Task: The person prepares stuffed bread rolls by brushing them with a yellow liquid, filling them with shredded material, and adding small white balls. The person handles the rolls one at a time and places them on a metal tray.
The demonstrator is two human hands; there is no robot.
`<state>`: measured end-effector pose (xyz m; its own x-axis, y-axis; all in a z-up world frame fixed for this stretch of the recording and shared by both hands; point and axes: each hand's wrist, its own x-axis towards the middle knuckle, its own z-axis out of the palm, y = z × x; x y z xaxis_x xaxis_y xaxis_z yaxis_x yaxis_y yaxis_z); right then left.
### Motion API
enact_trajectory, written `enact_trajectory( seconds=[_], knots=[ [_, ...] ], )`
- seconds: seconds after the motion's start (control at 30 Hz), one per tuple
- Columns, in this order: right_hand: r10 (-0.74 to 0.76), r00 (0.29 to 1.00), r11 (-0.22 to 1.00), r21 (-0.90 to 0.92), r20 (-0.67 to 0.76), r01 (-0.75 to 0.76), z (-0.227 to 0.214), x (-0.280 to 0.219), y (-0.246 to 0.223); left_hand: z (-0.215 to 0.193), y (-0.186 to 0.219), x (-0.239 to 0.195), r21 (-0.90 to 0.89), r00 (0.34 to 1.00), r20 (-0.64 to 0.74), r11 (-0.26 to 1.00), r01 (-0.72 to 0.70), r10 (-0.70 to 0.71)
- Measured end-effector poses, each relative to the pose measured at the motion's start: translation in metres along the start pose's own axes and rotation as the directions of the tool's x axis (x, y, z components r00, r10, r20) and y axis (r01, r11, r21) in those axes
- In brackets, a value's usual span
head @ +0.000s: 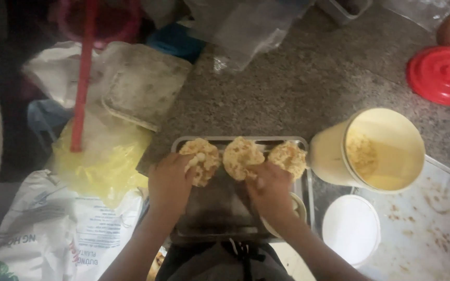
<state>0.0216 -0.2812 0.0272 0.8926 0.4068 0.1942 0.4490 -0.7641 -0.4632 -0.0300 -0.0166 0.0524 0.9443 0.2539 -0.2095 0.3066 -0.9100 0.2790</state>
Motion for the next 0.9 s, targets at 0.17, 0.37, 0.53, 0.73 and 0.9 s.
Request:
enact_trajectory(
  seconds=[0.17,0.37,0.53,0.73,0.9],
  knots=[
    [0.240,0.970,0.970,-0.018,-0.041,-0.241,-0.063,-0.063,0.066,0.000,0.073,-0.039,-0.320,0.988,0.021,0.938,-0.135,0.150],
    [0.470,0.854,0.875,-0.245,0.224,-0.417,-0.075,-0.096,0.081,0.094,0.148,-0.070,-0.206,0.861,0.039,0.847,-0.489,0.507],
    [0.406,0.863,0.843,-0.487,0.300,-0.227,-0.044,-0.110,0.086,0.128,0.181,-0.076,0.228,0.920,-0.007,0.896,-0.380,0.392],
    [0.271,0.882,0.860,-0.508,0.387,-0.041,-0.033,-0.107,0.087,0.146,0.190,-0.069,0.193,0.943,0.264,0.946,-0.258,0.203],
    [0.317,0.717,0.839,-0.536,0.620,0.092,-0.035,-0.092,0.091,0.132,0.193,-0.071,0.115,0.930,0.336,0.974,-0.196,0.148]
  ],
)
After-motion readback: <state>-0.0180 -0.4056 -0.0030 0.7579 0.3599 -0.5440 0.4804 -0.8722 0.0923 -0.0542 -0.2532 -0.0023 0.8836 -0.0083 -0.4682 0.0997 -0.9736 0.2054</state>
